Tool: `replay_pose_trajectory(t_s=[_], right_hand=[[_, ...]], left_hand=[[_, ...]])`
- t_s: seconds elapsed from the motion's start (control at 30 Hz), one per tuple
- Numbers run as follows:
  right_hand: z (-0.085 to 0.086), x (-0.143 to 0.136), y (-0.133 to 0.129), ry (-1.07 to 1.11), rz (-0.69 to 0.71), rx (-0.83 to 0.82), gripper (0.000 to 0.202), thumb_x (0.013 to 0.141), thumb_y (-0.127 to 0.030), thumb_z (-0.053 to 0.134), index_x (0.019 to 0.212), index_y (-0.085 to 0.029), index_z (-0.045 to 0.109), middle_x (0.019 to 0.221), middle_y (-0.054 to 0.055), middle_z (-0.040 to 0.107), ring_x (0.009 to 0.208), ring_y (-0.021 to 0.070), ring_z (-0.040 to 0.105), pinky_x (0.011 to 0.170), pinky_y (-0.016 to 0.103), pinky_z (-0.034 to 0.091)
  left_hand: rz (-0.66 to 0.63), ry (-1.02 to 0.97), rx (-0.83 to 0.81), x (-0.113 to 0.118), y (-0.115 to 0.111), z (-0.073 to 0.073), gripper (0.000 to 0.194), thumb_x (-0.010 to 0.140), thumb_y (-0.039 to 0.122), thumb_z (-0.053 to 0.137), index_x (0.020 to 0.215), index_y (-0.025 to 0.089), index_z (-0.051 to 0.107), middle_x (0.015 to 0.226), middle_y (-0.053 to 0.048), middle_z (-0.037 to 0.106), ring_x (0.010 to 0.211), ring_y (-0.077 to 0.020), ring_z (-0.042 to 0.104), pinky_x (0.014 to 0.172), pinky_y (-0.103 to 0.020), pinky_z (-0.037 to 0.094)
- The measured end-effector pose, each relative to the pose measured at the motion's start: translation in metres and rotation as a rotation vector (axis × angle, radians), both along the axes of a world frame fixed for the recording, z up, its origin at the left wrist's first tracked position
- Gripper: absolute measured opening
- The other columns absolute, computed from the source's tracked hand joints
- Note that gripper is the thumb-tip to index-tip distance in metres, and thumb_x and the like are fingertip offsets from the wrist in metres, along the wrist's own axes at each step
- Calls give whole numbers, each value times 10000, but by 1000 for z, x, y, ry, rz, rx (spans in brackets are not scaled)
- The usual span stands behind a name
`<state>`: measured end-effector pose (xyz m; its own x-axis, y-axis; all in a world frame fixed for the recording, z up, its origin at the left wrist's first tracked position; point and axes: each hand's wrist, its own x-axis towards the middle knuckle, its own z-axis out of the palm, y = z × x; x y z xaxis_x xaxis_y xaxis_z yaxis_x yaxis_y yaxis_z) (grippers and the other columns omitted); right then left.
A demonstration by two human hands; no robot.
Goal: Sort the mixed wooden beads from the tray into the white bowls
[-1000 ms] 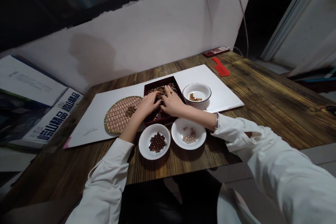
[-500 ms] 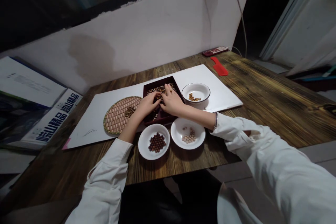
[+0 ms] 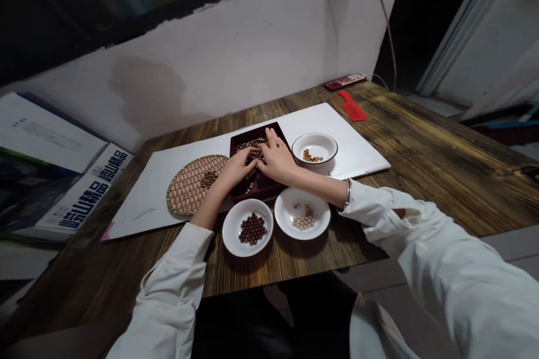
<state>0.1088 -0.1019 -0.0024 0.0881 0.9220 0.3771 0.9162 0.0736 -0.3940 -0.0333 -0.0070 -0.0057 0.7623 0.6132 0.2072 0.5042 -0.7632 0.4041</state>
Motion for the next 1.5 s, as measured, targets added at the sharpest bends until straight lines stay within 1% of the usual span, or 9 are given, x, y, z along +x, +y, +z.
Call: replay_pose_trajectory(t_s=[0.1, 0.2, 0.37, 0.5, 0.7, 0.87, 1.03, 1.17, 1.5], right_hand=[[0, 1, 0, 20, -11, -4, 465, 893, -258, 566, 1307, -45, 570, 1623, 211, 190, 1527, 349, 115, 1225, 504, 196], [0, 3, 2, 38, -11, 3, 454, 883, -253, 574, 1291, -52, 580, 1619, 214, 202, 1522, 351, 141, 1219, 517, 207], [0, 4, 3, 30, -9, -54, 432, 894, -259, 570, 1268, -47, 604, 1579, 246, 287, 1513, 347, 182, 1217, 502, 216], [2, 3, 2, 29, 7, -82, 414, 900, -265, 571, 1256, -59, 620, 1563, 239, 326, 1508, 340, 206, 1213, 498, 231], [4, 2, 1, 30, 15, -105, 432, 906, -246, 567, 1281, -37, 608, 1566, 254, 311, 1514, 318, 195, 1229, 444, 207], [2, 2, 2, 28, 26, -93, 410, 905, -247, 566, 1259, -47, 612, 1557, 251, 332, 1509, 313, 218, 1217, 480, 234], [1, 1, 1, 23, 36, -104, 417, 910, -252, 567, 1261, -30, 606, 1557, 265, 320, 1504, 343, 220, 1212, 490, 240], [1, 1, 1, 32, 47, -106, 416, 910, -260, 574, 1266, -46, 600, 1550, 261, 335, 1500, 347, 230, 1202, 516, 252], [-2, 0, 2, 17, 71, -138, 462, 896, -242, 575, 1301, -19, 567, 1547, 266, 336, 1497, 370, 224, 1209, 509, 245]], left_hand=[[0, 4, -2, 0, -1, 0, 304, 922, 220, 539, 1218, 162, 579, 1264, -109, 665, 1142, -220, 634, 1033, -370, 469], [0, -4, 5, -1, -1, 1, 304, 929, 228, 536, 1219, 151, 578, 1264, -114, 664, 1138, -226, 635, 1030, -372, 470], [-6, -3, 11, 0, -3, 2, 282, 927, 218, 534, 1197, 157, 589, 1248, -106, 673, 1133, -225, 639, 1018, -367, 475], [-10, 1, 11, 0, -3, 3, 278, 922, 203, 534, 1191, 166, 589, 1260, -99, 670, 1154, -224, 630, 1034, -370, 465], [-5, 18, 26, -1, -1, 0, 273, 922, 210, 531, 1186, 167, 590, 1262, -100, 669, 1140, -229, 635, 1016, -370, 475], [-5, 31, 34, -1, -1, 0, 271, 927, 213, 524, 1185, 171, 592, 1257, -101, 671, 1140, -224, 637, 1017, -366, 475], [0, 41, 35, -1, -3, 2, 263, 929, 219, 521, 1171, 153, 600, 1244, -113, 674, 1145, -231, 634, 1020, -369, 473], [9, 53, 33, 0, -3, 3, 253, 930, 223, 519, 1161, 164, 603, 1236, -108, 676, 1142, -228, 636, 1017, -368, 475], [10, 66, 40, 0, -3, 3, 256, 932, 218, 517, 1166, 154, 599, 1218, -108, 678, 1129, -229, 636, 1005, -363, 474]])
